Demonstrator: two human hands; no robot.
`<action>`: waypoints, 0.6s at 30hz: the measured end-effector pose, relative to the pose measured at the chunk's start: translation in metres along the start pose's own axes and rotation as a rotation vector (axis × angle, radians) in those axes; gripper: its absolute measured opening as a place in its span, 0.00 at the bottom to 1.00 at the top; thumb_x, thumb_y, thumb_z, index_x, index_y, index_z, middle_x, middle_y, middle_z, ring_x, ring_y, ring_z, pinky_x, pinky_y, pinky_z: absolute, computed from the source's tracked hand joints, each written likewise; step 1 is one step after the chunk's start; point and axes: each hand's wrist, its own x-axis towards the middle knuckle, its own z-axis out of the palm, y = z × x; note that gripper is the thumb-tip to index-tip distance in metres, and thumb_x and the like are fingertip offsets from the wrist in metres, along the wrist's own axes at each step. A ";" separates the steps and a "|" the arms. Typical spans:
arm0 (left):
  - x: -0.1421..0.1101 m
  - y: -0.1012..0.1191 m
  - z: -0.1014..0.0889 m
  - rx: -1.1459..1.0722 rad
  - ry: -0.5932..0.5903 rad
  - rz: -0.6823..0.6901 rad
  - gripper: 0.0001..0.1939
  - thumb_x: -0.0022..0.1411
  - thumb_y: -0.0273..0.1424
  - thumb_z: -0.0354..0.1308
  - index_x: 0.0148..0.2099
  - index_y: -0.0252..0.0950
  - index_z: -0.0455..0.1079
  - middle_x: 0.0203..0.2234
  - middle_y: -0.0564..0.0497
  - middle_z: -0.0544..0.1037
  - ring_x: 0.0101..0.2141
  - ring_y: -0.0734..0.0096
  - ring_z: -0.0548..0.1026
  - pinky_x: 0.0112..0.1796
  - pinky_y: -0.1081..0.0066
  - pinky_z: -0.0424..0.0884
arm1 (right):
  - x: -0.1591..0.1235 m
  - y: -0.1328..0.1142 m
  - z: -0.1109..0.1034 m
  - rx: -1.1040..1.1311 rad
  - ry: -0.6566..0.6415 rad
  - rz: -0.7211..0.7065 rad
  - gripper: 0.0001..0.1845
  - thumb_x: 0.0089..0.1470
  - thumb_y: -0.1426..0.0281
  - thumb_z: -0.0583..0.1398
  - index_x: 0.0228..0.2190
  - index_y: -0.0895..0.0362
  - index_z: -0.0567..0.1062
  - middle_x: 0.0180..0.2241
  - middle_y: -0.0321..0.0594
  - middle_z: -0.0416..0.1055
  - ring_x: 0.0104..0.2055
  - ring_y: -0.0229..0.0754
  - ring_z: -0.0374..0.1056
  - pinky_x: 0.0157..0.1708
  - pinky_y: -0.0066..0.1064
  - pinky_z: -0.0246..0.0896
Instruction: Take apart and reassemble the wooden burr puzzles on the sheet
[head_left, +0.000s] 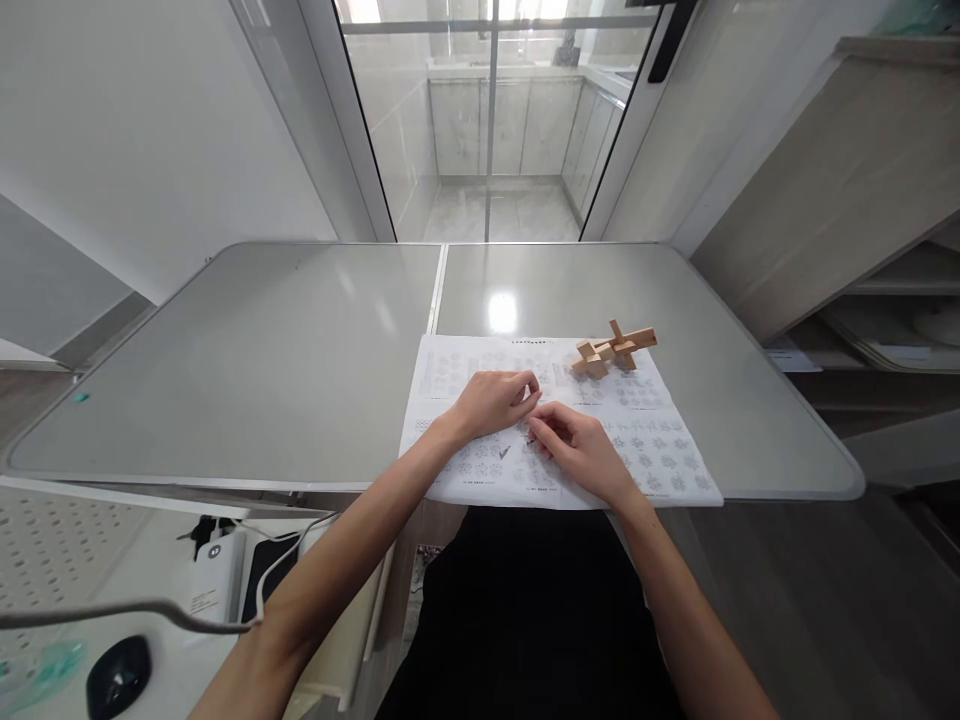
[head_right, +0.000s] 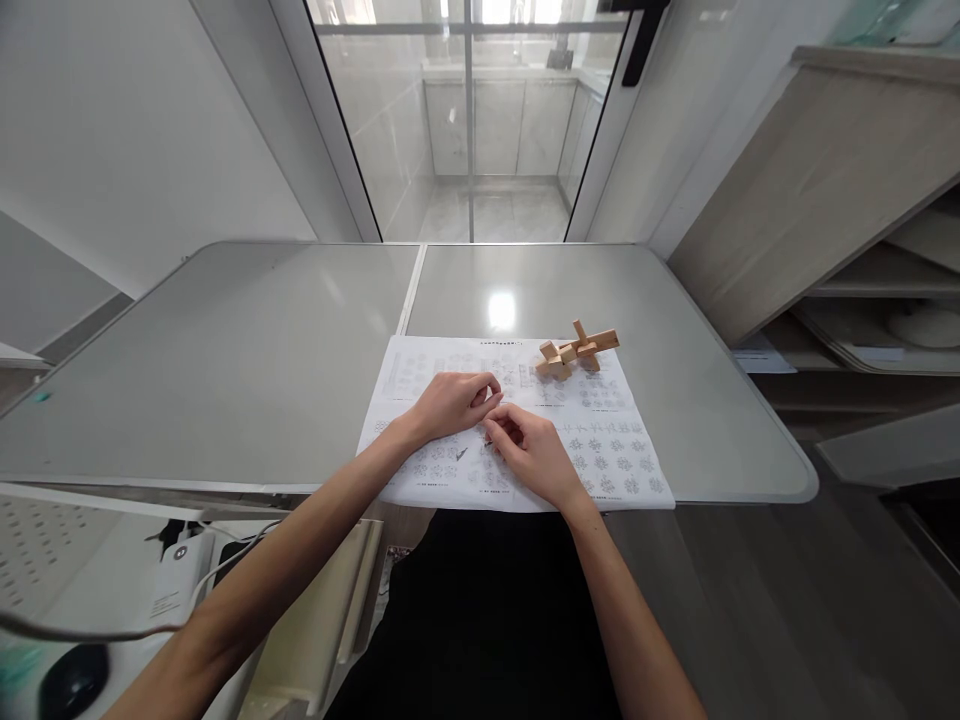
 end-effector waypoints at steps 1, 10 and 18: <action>0.000 0.000 0.000 0.001 0.001 0.001 0.10 0.73 0.33 0.54 0.40 0.38 0.74 0.28 0.53 0.80 0.26 0.71 0.75 0.29 0.71 0.60 | 0.000 0.000 0.000 0.005 0.001 0.004 0.20 0.68 0.48 0.58 0.38 0.51 0.78 0.30 0.39 0.76 0.29 0.45 0.71 0.33 0.38 0.70; 0.000 0.001 -0.001 0.009 -0.018 0.004 0.10 0.73 0.34 0.54 0.42 0.37 0.75 0.29 0.52 0.80 0.27 0.71 0.75 0.29 0.71 0.60 | 0.000 -0.003 -0.013 0.079 0.088 0.012 0.17 0.67 0.51 0.62 0.38 0.51 0.77 0.29 0.38 0.75 0.29 0.43 0.70 0.32 0.36 0.68; 0.000 0.002 -0.002 -0.001 -0.023 0.008 0.11 0.74 0.34 0.53 0.42 0.36 0.75 0.27 0.53 0.79 0.25 0.72 0.74 0.29 0.71 0.61 | 0.027 0.016 -0.076 0.293 0.434 0.190 0.25 0.56 0.44 0.69 0.29 0.54 0.76 0.25 0.36 0.70 0.24 0.37 0.64 0.19 0.27 0.58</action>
